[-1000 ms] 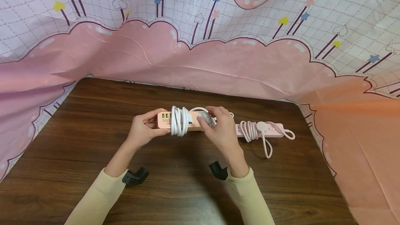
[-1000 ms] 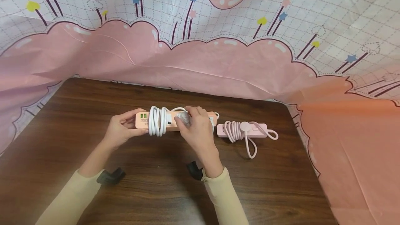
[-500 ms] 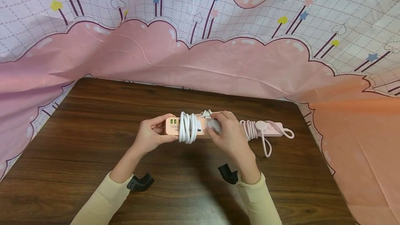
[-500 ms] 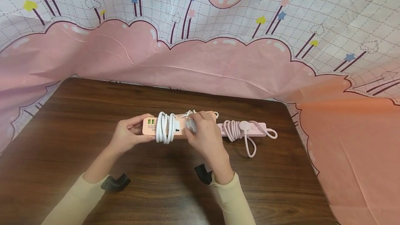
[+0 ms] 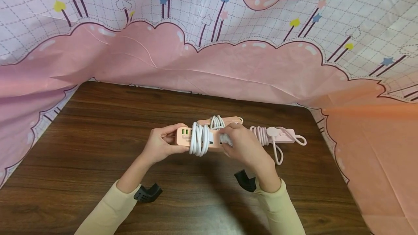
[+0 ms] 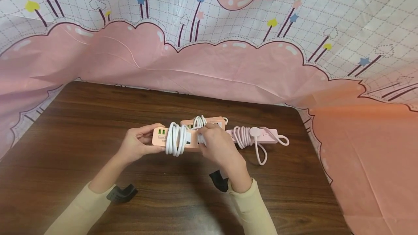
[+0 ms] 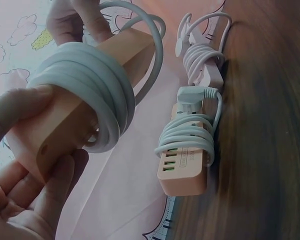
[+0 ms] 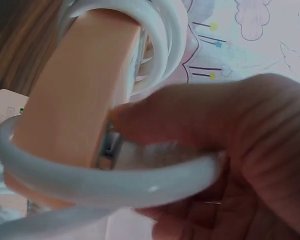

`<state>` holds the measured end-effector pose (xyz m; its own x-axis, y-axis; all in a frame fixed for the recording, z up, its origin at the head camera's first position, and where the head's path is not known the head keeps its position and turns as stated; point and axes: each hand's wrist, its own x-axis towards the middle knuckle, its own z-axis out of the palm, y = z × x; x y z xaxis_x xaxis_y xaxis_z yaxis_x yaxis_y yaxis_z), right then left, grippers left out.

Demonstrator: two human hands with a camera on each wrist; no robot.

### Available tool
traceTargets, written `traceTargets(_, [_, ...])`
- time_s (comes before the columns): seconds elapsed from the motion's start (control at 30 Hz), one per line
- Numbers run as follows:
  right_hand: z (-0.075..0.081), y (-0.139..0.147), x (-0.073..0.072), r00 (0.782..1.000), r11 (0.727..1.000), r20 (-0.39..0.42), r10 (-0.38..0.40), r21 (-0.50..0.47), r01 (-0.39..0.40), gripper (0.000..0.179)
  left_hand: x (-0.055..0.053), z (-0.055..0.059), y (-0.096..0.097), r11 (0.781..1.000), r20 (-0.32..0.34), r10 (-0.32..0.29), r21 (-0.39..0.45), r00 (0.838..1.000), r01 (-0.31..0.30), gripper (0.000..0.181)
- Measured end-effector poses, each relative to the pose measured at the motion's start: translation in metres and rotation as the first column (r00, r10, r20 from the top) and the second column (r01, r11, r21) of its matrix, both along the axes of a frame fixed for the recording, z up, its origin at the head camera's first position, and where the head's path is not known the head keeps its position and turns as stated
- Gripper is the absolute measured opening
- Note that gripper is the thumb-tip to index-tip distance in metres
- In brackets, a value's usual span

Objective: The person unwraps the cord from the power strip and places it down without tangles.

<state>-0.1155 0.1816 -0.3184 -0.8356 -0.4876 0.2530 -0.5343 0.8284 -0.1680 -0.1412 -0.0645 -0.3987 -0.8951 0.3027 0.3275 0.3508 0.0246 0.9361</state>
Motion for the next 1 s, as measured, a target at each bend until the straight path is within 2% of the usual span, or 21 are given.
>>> traceTargets(0.2, [-0.0011, 0.0029, -0.0015, 0.999, 1.000, 0.045, -0.003, 0.000, 0.003, 0.028, 0.0005, 0.0017, 0.0012, 1.000, -0.018, -0.021, 0.003, 1.000, 0.021, 0.058])
traceTargets(0.47, [-0.0068, 0.0057, -0.0057, 0.999, 1.000, 0.043, 0.013, -0.004, -0.013, 0.029, 0.0005, 0.0003, 0.0031, 0.999, -0.030, -0.027, -0.019, 0.999, 0.026, 0.058])
traceTargets(0.77, [-0.0099, 0.0032, -0.0044, 0.999, 1.000, -0.035, 0.011, 0.011, -0.011, 0.027, 0.0008, 0.0020, 0.0012, 1.000, -0.037, -0.015, -0.028, 0.999, 0.013, 0.058])
traceTargets(1.0, [-0.0088, 0.0017, -0.0033, 0.999, 1.000, -0.035, 0.001, 0.027, 0.000, 0.028, 0.0015, 0.0040, 0.0005, 1.000, -0.041, -0.020, -0.024, 0.999, 0.019, 0.058])
